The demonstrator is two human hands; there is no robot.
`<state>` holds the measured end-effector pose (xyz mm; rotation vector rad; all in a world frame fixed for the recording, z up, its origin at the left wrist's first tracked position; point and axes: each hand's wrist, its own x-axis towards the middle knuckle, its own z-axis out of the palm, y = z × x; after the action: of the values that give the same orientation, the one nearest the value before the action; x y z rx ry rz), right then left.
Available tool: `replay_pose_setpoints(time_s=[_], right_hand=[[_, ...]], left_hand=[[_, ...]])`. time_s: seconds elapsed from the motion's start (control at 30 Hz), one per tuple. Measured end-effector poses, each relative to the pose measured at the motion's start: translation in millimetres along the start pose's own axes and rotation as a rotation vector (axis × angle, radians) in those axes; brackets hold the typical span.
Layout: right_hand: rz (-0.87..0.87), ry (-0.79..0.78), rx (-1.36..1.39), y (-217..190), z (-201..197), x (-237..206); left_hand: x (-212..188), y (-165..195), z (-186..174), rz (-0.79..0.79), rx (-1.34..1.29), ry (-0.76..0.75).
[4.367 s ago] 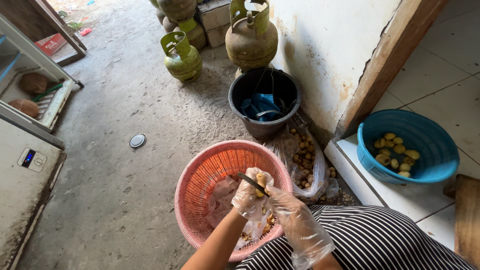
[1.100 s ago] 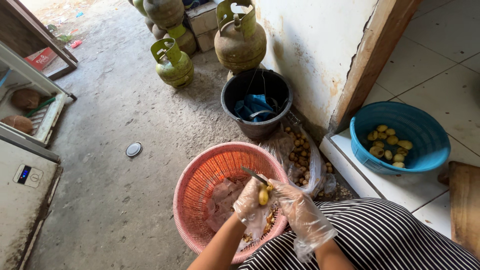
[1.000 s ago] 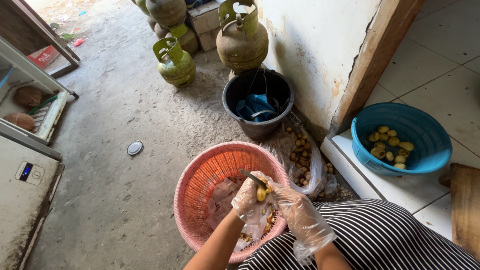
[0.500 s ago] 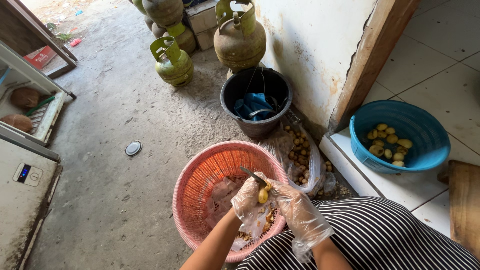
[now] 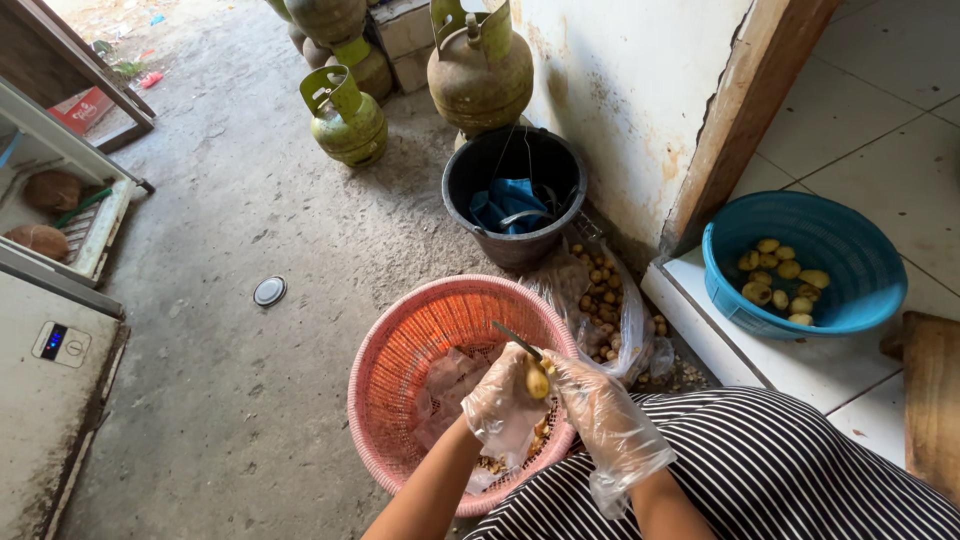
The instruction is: The person sits on a low stool and peels potatoes one at a time with a small knife, letting the peels fall into a pink basket and placing the peeled potatoes into a blue basin. They occasionally reach into a bag of unpeeled potatoes to pick up the next one.
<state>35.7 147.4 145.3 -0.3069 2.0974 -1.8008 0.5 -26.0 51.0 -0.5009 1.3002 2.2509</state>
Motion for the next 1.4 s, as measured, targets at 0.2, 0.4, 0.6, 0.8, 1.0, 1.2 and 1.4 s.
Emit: replay_pose_setpoints(time_s=[0.2,0.4,0.6,0.8,1.0,1.2,1.4], right_hand=[[0.051,-0.020,-0.046,-19.4,1.8,-4.1],[-0.322,0.033,-0.237,-25.8,5.8,-5.2],[-0.095,-0.095,-0.217,-19.5,10.4,2.6],[-0.022,-0.044,-0.284,-17.4,10.0,1.2],[-0.236,0.118,-0.430,-14.8,10.2,4.9],[-0.312,0.134,-0.424,-12.3,10.2,-1.7],[-0.323,0.110,-0.367,-21.7,10.7,-8.4]], left_hand=[[15.7,-9.2,-26.5,0.096,0.161,-0.041],[42.1,-33.9,-44.7,0.163,1.024,0.023],[43.0,-41.1,-42.8,0.163,0.998,0.016],[24.6,-16.1,-28.3,0.079,-0.505,0.099],[35.3,-24.8,-31.3,0.343,0.017,0.163],[58.9,-36.7,-35.2,0.286,-0.065,0.081],[45.6,-47.3,-36.5,0.168,-0.193,0.003]])
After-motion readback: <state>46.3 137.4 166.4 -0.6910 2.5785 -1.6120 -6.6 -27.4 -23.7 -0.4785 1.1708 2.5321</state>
